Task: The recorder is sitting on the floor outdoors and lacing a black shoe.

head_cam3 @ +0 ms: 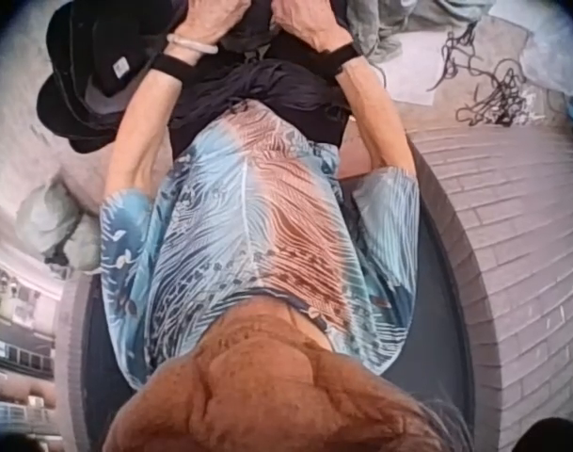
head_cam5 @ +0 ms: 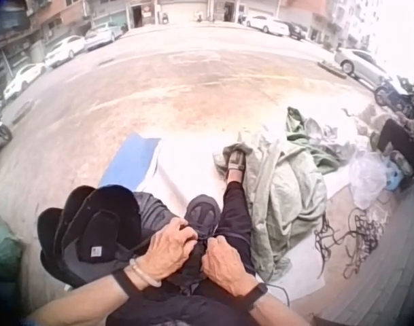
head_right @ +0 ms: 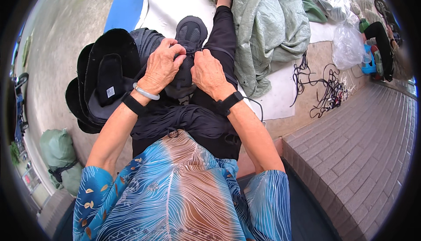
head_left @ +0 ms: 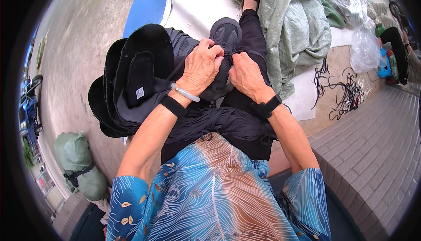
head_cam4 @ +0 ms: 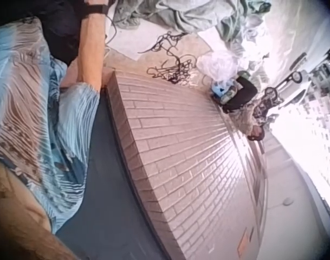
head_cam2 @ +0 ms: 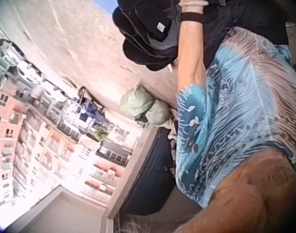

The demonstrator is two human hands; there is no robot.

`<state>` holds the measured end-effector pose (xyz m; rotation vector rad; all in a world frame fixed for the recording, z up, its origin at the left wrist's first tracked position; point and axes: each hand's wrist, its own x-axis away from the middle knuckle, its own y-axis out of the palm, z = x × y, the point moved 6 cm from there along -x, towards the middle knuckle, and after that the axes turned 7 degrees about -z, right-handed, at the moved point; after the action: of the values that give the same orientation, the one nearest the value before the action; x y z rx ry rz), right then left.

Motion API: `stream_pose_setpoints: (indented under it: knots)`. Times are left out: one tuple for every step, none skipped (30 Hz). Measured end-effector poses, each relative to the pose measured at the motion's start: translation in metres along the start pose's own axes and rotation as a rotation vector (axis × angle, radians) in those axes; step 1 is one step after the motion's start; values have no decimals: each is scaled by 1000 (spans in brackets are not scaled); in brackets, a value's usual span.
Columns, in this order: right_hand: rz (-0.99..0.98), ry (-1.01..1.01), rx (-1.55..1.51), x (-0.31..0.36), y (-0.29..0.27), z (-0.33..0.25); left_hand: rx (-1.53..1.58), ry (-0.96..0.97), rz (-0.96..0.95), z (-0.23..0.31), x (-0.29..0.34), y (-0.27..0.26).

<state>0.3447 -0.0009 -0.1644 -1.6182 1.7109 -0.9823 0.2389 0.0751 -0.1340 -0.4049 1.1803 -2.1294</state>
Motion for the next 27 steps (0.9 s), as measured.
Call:
stream_pose_setpoints:
  knots:
    - [25,-52,-29,2,-2,-1,-3,12,3,1,0,0]
    - [14,-55,-37,4,-2,-1,-3,10,-1,1,1,0]
    - [44,-84,-73,5,-5,-1,-12,16,-15,2,1,0]
    - [84,-124,-108,7,-8,-3,-21,18,-26,3,2,1]
    - [75,-110,-108,7,-7,-2,-18,26,-29,5,3,1]
    - [95,-112,-128,7,-8,-3,-28,36,-46,7,6,1]
    - [124,-123,-147,8,-10,-4,-39,46,-62,9,7,2]
    - [118,-115,-149,8,-10,-4,-41,49,-61,11,7,2]
    - [115,-109,-156,8,-10,-5,-48,46,-69,12,6,2]
    - [118,-98,-158,8,-11,-5,-57,40,-70,13,5,2]
    - [110,-103,-163,8,-11,-6,-55,41,-77,14,5,3]
    - [108,-62,-173,9,-10,-5,-71,20,-92,14,3,5]
    - [108,-19,-183,9,-9,-4,-82,-1,-105,14,2,7]
    - [109,-17,-182,9,-9,-4,-85,4,-110,16,1,8]
    - [86,32,-176,8,-7,-2,-106,0,-101,16,1,9]
    - [86,69,-163,7,-6,0,-122,-3,-86,17,0,10]
    - [63,87,-161,6,-3,1,-118,1,-92,18,-1,11]
    - [73,102,-163,6,-3,2,-118,-16,-90,16,-1,12]
    - [83,110,-168,5,-3,4,-119,-34,-68,15,-1,11]
    - [84,112,-177,4,-3,5,-114,-31,-45,15,-1,11]
    - [91,95,-166,4,-3,6,-114,-31,-44,15,0,11]
    - [91,83,-178,3,-3,7,-106,-43,-38,14,1,11]
    - [92,81,-189,3,-4,8,-98,-55,-35,14,1,12]
    - [87,80,-206,2,-4,9,-84,-59,-27,14,2,12]
    - [81,71,-201,2,-5,9,-85,-57,-23,14,2,12]
    - [98,55,-216,1,-6,8,-84,-56,-18,15,2,12]
    - [117,39,-223,0,-8,7,-84,-61,-13,15,3,12]
